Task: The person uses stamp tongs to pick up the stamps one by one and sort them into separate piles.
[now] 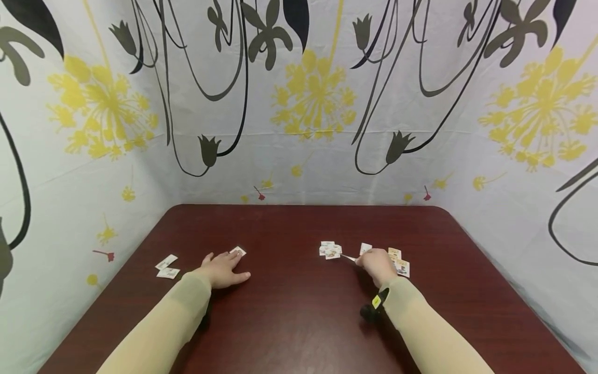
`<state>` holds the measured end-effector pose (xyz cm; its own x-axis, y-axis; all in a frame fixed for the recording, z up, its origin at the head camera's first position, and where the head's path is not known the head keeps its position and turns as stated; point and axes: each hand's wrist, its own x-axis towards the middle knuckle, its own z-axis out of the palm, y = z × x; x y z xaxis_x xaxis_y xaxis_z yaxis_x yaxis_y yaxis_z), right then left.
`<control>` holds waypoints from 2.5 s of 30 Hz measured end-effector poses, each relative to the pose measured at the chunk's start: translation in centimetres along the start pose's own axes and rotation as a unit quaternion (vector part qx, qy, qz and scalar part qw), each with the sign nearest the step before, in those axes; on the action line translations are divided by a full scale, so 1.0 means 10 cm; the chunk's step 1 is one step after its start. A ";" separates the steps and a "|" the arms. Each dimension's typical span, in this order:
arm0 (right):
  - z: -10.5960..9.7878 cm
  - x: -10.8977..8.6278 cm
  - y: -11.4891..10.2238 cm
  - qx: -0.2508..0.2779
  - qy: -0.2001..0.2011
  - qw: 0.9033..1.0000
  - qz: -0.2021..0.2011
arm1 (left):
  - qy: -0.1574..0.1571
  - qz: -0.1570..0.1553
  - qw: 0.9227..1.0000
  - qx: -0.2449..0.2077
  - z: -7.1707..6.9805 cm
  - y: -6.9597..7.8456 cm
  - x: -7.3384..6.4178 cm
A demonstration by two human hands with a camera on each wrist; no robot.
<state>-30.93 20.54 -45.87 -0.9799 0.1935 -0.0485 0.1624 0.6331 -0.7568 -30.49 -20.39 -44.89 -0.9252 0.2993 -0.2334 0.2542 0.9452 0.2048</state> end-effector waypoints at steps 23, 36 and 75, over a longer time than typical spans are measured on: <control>-0.10 0.00 0.06 -0.128 0.010 0.992 -0.012 | -0.035 0.164 0.985 0.042 0.18 0.74 -0.31; -0.21 -0.15 0.11 -0.134 -0.014 0.990 -0.030 | -0.039 0.187 0.980 0.062 0.23 0.88 -0.40; 0.42 -0.50 -0.20 -0.087 -0.109 0.984 -0.109 | -0.051 0.230 0.969 0.074 0.25 1.10 -0.41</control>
<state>-26.84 15.18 -46.83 -0.9922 -0.1148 -0.0491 -0.0565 0.7639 -0.6429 -23.19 -10.88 -44.04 -0.6732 0.6983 -0.2433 0.6781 0.7142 0.1736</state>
